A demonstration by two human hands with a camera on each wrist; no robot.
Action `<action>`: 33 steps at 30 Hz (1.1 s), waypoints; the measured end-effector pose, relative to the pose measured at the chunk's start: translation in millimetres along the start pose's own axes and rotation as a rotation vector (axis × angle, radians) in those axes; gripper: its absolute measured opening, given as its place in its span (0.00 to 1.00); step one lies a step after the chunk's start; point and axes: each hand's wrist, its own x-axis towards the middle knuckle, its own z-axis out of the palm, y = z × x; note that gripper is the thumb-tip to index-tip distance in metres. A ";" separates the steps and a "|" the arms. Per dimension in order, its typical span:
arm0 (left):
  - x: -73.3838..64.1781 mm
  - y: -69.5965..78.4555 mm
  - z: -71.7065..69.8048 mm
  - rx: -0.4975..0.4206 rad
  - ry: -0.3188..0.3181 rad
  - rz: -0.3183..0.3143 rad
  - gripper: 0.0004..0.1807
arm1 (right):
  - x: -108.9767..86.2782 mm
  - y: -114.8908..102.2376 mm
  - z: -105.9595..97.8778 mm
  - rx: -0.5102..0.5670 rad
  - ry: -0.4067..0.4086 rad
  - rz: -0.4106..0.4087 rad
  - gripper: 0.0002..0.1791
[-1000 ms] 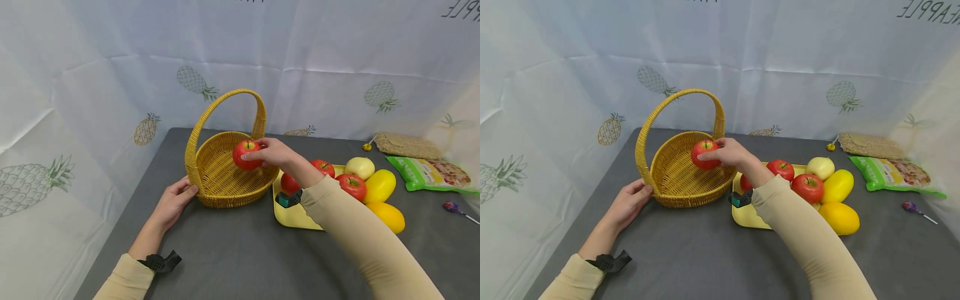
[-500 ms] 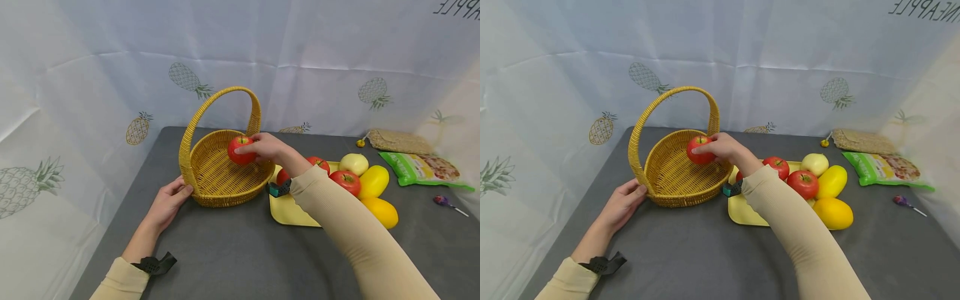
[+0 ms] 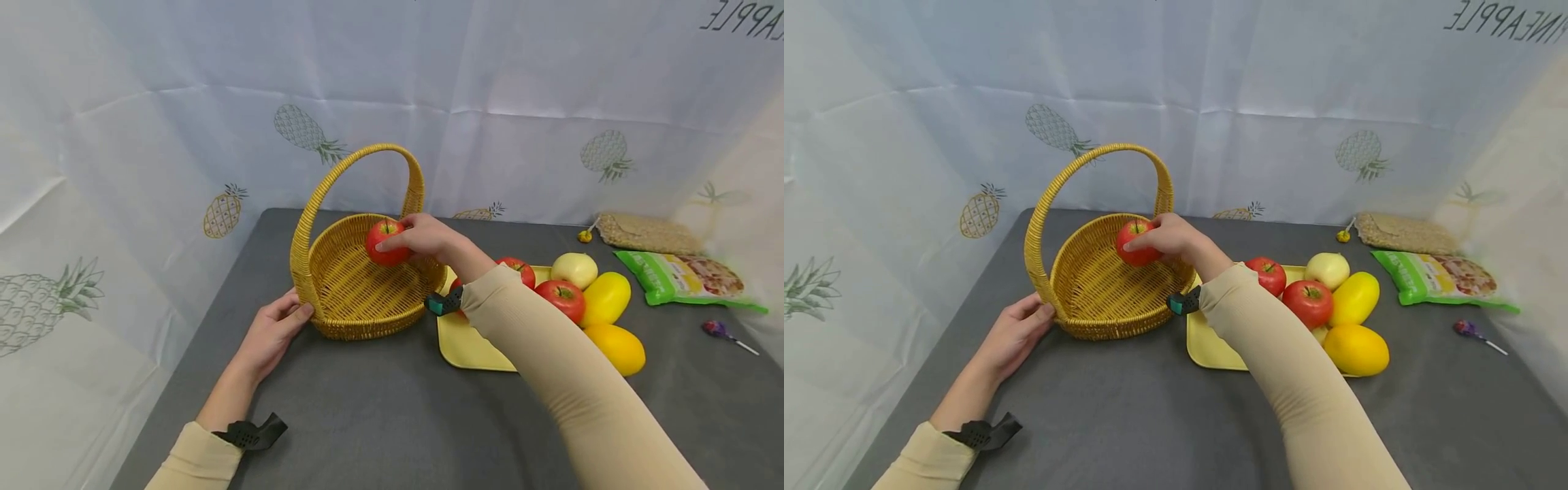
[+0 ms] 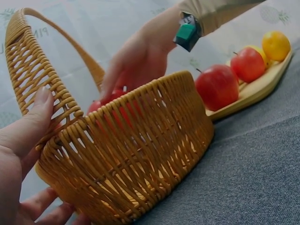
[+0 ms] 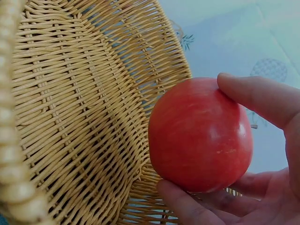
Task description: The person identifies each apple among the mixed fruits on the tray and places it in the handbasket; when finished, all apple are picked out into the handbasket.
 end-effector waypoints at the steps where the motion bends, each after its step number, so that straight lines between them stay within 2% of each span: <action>1: -0.6 -0.1 0.0 0.002 -0.003 -0.001 0.20 | 1.1 0.2 1.4 0.000 0.001 0.001 0.43; 9: -10.2 1.1 -6.0 0.015 0.030 0.000 0.14 | 22.7 -11.1 17.9 -0.032 -0.050 0.001 0.46; 15: -3.7 0.5 -2.1 0.011 0.003 0.019 0.14 | 27.5 -12.6 15.5 -0.125 0.002 0.005 0.41; 18: -1.2 0.0 -0.8 0.004 -0.001 0.020 0.12 | 30.7 -9.8 15.7 -0.156 -0.002 0.007 0.41; 24: -0.6 -0.5 -0.6 -0.018 -0.004 0.024 0.12 | 37.7 -5.4 22.3 -0.128 -0.011 0.021 0.46; 28: -0.5 -1.0 -1.1 -0.021 -0.005 0.025 0.13 | 39.0 -4.0 26.7 -0.152 0.000 0.025 0.45; 33: -0.8 -1.3 -2.0 0.005 -0.009 0.032 0.12 | 41.4 -2.8 30.9 -0.133 0.008 0.043 0.45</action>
